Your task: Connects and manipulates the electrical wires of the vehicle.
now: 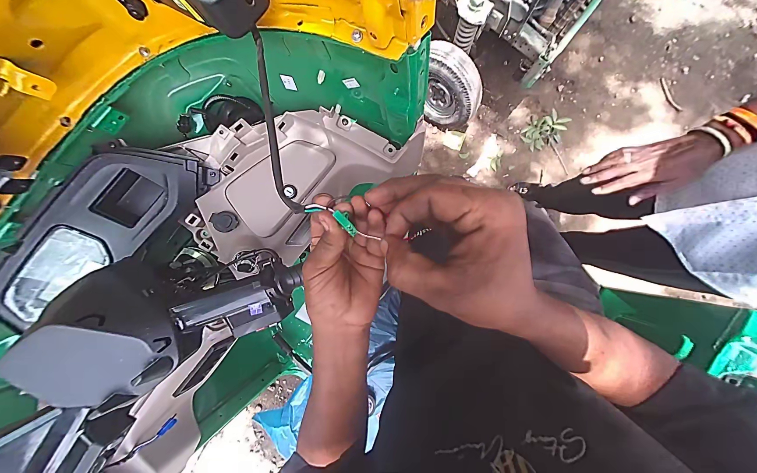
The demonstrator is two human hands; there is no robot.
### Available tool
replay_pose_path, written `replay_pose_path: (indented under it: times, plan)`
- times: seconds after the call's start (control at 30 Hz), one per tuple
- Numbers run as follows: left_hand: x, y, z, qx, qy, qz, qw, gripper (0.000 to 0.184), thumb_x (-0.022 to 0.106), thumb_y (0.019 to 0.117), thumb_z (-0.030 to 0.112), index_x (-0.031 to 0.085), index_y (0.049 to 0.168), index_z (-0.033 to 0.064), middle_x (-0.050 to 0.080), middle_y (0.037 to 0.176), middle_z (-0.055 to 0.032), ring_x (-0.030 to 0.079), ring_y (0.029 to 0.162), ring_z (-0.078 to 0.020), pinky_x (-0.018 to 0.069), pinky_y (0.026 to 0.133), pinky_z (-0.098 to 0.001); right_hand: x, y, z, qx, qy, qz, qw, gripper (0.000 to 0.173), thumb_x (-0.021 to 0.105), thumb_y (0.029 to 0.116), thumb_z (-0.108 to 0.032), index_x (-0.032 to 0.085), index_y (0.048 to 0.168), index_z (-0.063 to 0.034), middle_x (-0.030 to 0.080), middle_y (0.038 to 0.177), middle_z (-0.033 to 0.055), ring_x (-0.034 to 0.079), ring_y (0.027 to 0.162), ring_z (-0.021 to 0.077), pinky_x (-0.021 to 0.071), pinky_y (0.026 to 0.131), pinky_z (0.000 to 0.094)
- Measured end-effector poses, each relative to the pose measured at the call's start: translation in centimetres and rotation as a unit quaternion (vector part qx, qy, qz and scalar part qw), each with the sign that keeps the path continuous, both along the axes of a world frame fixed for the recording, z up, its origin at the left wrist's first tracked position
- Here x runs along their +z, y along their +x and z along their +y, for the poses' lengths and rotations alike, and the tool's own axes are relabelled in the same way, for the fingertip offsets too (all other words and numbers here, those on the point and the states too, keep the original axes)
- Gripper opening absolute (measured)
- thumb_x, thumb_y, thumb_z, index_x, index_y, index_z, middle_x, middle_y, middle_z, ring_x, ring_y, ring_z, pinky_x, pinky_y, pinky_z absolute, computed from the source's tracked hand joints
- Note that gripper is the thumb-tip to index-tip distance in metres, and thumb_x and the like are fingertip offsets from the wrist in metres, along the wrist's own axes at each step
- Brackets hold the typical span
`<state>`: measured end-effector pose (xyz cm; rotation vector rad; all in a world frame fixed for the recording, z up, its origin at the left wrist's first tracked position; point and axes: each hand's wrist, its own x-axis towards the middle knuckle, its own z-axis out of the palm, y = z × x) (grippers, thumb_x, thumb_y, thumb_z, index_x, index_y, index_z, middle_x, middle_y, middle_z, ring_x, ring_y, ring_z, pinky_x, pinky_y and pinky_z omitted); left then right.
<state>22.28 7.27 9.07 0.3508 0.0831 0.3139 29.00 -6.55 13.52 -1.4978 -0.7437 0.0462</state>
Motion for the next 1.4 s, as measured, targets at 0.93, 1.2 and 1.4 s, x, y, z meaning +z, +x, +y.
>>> replay_pose_path:
  times: [0.93,1.2,1.4]
  plan:
    - [-0.07,0.09,-0.04,0.002,0.029,0.0,1.0,0.014,0.051,0.1064,0.012,0.063,0.113,0.0116,0.068,0.102,-0.0066,0.069,0.095,-0.0164,0.0592,0.087,-0.0301,-0.45,0.35,-0.22,0.024,-0.002,-0.013,1.0,0.007,0.075,0.0801,0.0,0.07,0.08,-0.0043,0.074,0.107,0.0126,0.072,0.103,0.0194,0.0644,0.082,0.0344]
    - [-0.17,0.04,0.09,0.009,0.053,0.013,0.998,0.014,0.05,0.1068,0.014,0.063,0.113,0.0126,0.068,0.101,-0.0062,0.069,0.093,-0.0159,0.0593,0.084,-0.0299,-0.44,0.68,-0.12,0.037,-0.005,-0.007,0.999,0.007,0.076,0.0802,-0.001,0.07,0.08,-0.0048,0.074,0.106,0.0111,0.073,0.099,0.017,0.0643,0.078,0.032]
    - [-0.19,0.0,0.07,0.005,0.049,0.006,0.999,0.015,0.05,0.107,0.014,0.063,0.114,0.0118,0.068,0.102,-0.0071,0.07,0.095,-0.0165,0.0597,0.085,-0.0305,-0.46,0.88,-0.2,0.039,-0.011,-0.005,0.999,0.006,0.075,0.0803,-0.001,0.071,0.08,-0.0047,0.074,0.106,0.0111,0.073,0.099,0.0169,0.0643,0.078,0.0318]
